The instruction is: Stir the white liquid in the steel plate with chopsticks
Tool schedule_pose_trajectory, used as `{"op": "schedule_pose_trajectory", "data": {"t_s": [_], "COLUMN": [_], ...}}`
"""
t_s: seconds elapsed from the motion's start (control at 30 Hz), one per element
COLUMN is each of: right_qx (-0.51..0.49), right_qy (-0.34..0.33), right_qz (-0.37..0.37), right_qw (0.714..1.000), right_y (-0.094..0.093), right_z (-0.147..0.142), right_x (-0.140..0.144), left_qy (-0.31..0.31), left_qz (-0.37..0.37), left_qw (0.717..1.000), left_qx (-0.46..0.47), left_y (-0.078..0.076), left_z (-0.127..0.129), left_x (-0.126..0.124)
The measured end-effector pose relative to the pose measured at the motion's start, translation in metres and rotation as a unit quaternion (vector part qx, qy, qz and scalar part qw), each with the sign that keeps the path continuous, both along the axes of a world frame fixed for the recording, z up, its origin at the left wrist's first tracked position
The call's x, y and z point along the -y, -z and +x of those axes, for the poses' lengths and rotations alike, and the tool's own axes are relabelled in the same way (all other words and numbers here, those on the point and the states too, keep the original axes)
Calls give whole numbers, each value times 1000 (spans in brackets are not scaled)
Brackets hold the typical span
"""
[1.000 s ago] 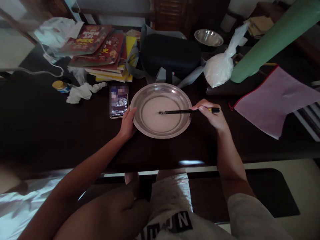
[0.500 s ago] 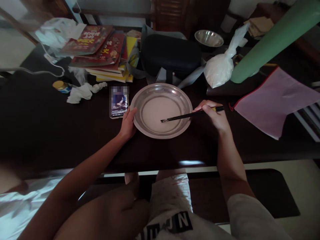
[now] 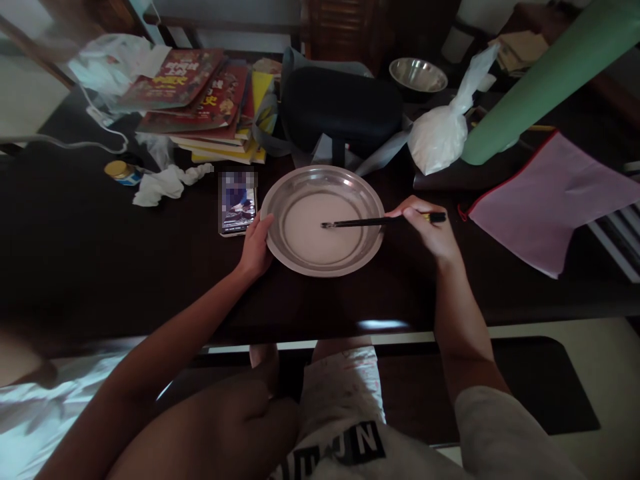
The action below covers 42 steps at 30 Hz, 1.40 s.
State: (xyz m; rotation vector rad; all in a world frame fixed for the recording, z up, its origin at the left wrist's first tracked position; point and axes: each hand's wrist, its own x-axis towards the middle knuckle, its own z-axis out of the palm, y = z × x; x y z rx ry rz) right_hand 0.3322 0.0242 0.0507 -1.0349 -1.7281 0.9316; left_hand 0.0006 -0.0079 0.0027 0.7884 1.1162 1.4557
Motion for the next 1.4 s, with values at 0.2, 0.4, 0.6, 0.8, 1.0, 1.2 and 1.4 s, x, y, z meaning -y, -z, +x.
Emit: {"op": "schedule_pose_trajectory", "data": {"t_s": [0.2, 0.4, 0.6, 0.8, 1.0, 1.2, 1.4], "right_qx": [11, -19, 13, -20, -9, 15, -15], "right_qy": [-43, 3, -34, -39, 11, -46, 4], "right_qz": [-12, 1, -12, -21, 0, -15, -7], "right_qw": [999, 1000, 999, 999, 1000, 999, 1000], "right_y": [1, 1, -1, 1, 0, 0, 1], "right_z": [1, 2, 0, 1, 2, 1, 3], "right_x": [0, -1, 1, 0, 0, 1, 0], "left_qy": [-9, -9, -9, -4, -9, -7, -2], "left_qz": [3, -1, -4, 5, 4, -2, 6], "left_qw": [1000, 1000, 1000, 1000, 1000, 1000, 1000], "left_qx": [-9, -3, -6, 3, -1, -1, -4], "left_y": [0, 2, 2, 0, 2, 1, 2], "left_z": [1, 0, 0, 1, 0, 0, 0], "left_x": [-1, -1, -1, 0, -1, -1, -1]}}
